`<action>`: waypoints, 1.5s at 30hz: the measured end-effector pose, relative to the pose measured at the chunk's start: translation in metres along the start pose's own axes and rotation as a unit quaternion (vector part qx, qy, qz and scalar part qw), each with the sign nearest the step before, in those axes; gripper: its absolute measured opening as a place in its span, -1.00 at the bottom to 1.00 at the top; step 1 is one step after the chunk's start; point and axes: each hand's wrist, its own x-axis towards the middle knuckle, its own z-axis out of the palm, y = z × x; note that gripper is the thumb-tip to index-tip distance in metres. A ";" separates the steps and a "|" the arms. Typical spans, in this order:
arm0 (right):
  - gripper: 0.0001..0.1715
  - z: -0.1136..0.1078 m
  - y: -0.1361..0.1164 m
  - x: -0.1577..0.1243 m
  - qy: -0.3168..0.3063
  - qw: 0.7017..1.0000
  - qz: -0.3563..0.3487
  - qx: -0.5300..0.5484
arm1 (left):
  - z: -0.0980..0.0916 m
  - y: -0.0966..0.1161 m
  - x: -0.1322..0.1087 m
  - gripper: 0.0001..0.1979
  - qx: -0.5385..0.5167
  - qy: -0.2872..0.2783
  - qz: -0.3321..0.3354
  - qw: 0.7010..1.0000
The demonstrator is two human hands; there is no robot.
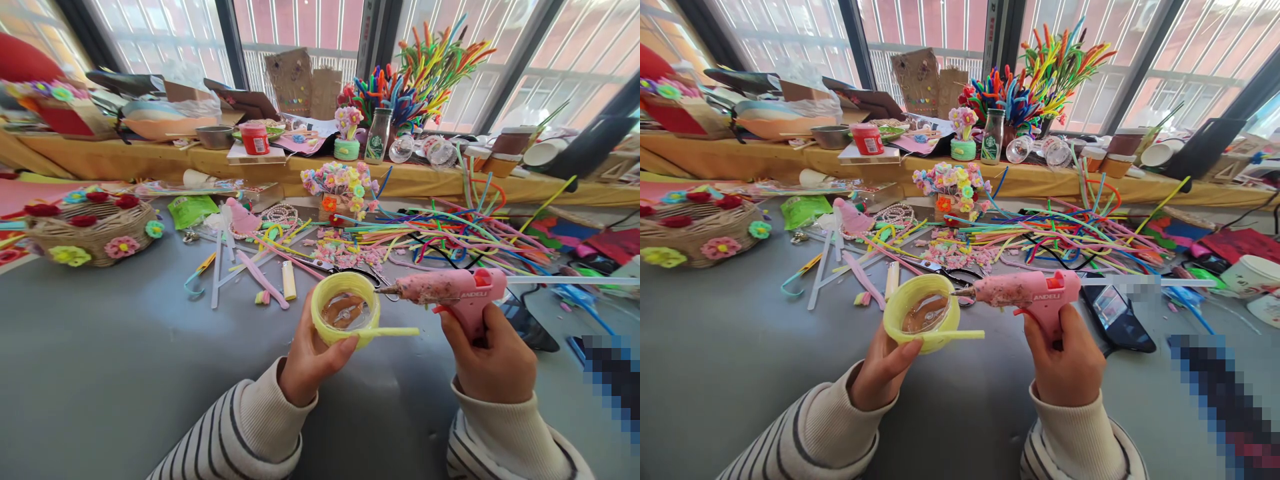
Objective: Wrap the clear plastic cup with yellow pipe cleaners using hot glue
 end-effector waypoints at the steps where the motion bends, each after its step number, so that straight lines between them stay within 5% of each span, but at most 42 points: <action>1: -0.59 0.000 0.000 0.000 -0.001 1.000 0.006 0.001 | 0.000 0.000 0.000 -0.41 -0.001 -0.001 -0.002 1.000; 10: -0.49 0.001 0.017 0.015 -0.059 0.992 0.112 0.015 | -0.004 0.010 0.003 -0.57 -0.073 -0.032 -0.084 0.993; 17: -0.44 -0.005 0.044 0.011 -0.140 0.987 0.057 -0.047 | -0.007 0.019 0.007 -0.66 -0.132 0.005 -0.120 0.984; 27: -0.24 0.002 0.069 0.002 -0.205 0.978 -0.019 -0.027 | -0.005 0.015 0.008 -0.61 -0.088 0.010 -0.103 0.991; 29: -0.26 -0.003 0.062 0.009 -0.184 0.983 -0.014 0.005 | -0.003 0.014 0.008 -0.63 -0.081 0.006 -0.098 0.992; 32: -0.55 -0.015 0.030 0.013 -0.160 0.978 -0.017 0.134 | -0.002 0.013 0.007 -0.59 -0.060 0.012 -0.088 0.994; 36: -0.71 -0.024 -0.023 0.010 -0.228 0.912 -0.038 0.338 | -0.001 0.012 0.005 -0.53 -0.040 0.015 -0.075 0.996; 45: -0.88 -0.018 -0.046 0.011 -0.214 0.912 -0.069 0.343 | -0.002 0.010 0.004 -0.49 -0.030 -0.010 -0.076 0.997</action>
